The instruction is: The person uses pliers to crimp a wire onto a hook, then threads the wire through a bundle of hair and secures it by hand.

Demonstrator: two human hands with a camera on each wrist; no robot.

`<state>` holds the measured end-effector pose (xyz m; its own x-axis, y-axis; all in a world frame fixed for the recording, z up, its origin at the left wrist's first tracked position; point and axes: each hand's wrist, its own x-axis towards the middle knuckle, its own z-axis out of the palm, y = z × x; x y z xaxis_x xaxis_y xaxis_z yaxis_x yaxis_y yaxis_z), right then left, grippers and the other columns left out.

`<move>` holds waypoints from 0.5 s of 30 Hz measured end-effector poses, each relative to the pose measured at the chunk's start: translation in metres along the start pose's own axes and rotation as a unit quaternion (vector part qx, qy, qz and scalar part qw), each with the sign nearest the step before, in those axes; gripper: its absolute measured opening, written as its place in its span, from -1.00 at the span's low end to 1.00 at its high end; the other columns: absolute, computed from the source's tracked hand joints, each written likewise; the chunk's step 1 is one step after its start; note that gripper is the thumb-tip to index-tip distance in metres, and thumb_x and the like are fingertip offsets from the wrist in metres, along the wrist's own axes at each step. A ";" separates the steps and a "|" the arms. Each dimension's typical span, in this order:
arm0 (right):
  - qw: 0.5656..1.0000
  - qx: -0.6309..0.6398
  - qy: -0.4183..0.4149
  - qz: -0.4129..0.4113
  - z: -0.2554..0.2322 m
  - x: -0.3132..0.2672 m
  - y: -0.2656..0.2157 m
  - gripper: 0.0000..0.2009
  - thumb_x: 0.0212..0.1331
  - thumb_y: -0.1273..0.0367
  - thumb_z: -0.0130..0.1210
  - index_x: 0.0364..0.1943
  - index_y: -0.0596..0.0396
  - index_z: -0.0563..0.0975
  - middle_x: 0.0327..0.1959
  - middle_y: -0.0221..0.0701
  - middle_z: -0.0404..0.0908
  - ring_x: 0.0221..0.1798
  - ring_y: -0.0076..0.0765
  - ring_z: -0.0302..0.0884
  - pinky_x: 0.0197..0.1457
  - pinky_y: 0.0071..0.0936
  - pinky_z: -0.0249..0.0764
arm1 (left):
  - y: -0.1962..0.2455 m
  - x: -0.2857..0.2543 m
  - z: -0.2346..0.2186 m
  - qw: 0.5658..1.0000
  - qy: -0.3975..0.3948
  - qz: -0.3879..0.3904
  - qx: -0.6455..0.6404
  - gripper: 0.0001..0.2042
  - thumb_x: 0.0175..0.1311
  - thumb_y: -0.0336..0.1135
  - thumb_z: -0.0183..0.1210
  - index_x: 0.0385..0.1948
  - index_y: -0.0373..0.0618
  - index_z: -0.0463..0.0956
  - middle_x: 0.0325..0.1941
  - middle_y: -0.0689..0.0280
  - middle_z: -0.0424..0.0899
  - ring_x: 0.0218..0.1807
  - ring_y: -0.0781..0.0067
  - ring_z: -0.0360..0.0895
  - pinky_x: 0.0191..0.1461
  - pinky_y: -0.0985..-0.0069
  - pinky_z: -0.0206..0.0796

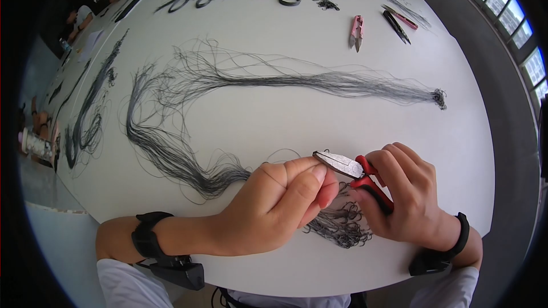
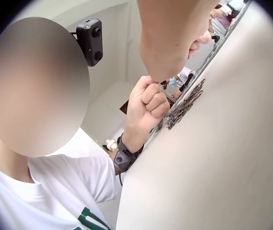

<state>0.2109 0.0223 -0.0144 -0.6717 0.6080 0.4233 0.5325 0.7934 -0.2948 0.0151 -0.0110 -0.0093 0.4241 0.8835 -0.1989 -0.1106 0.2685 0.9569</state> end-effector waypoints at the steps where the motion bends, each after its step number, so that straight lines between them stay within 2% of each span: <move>1: 1.000 0.000 0.000 0.001 0.000 0.000 0.000 -0.72 -0.19 0.38 0.26 -0.42 0.19 0.41 -0.62 -0.39 0.28 -0.63 -0.33 0.22 -0.64 -0.45 0.17 | 0.000 0.000 0.000 1.000 -0.001 0.001 0.000 -0.68 0.37 -0.33 -0.35 -0.56 -0.25 0.28 -0.72 0.45 0.15 -0.66 0.73 0.02 -0.59 0.69 -0.09; 7: 0.998 0.043 -0.020 0.031 -0.002 0.001 0.001 -0.77 -0.15 0.42 0.21 -0.45 0.17 0.40 -0.63 -0.37 0.33 -0.63 -0.27 0.30 -0.64 -0.44 0.20 | -0.001 0.001 0.000 1.000 0.002 -0.006 0.012 -0.67 0.38 -0.31 -0.35 -0.57 -0.23 0.26 -0.75 0.48 0.11 -0.70 0.75 -0.02 -0.61 0.70 -0.12; 9: 0.991 0.116 -0.020 0.061 0.000 0.002 0.004 -0.78 -0.13 0.41 0.21 -0.46 0.16 0.39 -0.64 -0.37 0.35 -0.62 -0.26 0.34 -0.64 -0.44 0.21 | 0.000 0.002 0.000 1.000 0.008 -0.010 0.015 -0.68 0.38 -0.30 -0.35 -0.58 -0.22 0.26 -0.76 0.48 0.10 -0.70 0.75 -0.03 -0.62 0.70 -0.13; 13: 0.993 0.101 -0.013 0.060 0.003 0.004 0.004 -0.79 -0.12 0.40 0.21 -0.46 0.15 0.39 -0.64 -0.37 0.36 -0.61 -0.26 0.35 -0.64 -0.44 0.20 | -0.001 0.002 0.000 0.999 0.030 -0.025 0.010 -0.68 0.38 -0.29 -0.34 -0.59 -0.19 0.24 -0.77 0.49 0.09 -0.71 0.76 -0.04 -0.62 0.70 -0.15; 15: 0.998 0.038 0.003 0.042 0.004 0.004 0.003 -0.78 -0.12 0.39 0.21 -0.47 0.13 0.39 -0.64 -0.38 0.34 -0.62 -0.28 0.33 -0.65 -0.44 0.19 | -0.001 0.002 0.000 0.999 0.033 -0.025 -0.001 -0.68 0.38 -0.29 -0.34 -0.59 -0.19 0.24 -0.77 0.49 0.08 -0.71 0.77 -0.04 -0.63 0.70 -0.16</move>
<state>0.2077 0.0278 -0.0172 -0.6235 0.6721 0.3994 0.5462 0.7400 -0.3926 0.0165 -0.0093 -0.0109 0.3690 0.8921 -0.2608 -0.0920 0.3143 0.9449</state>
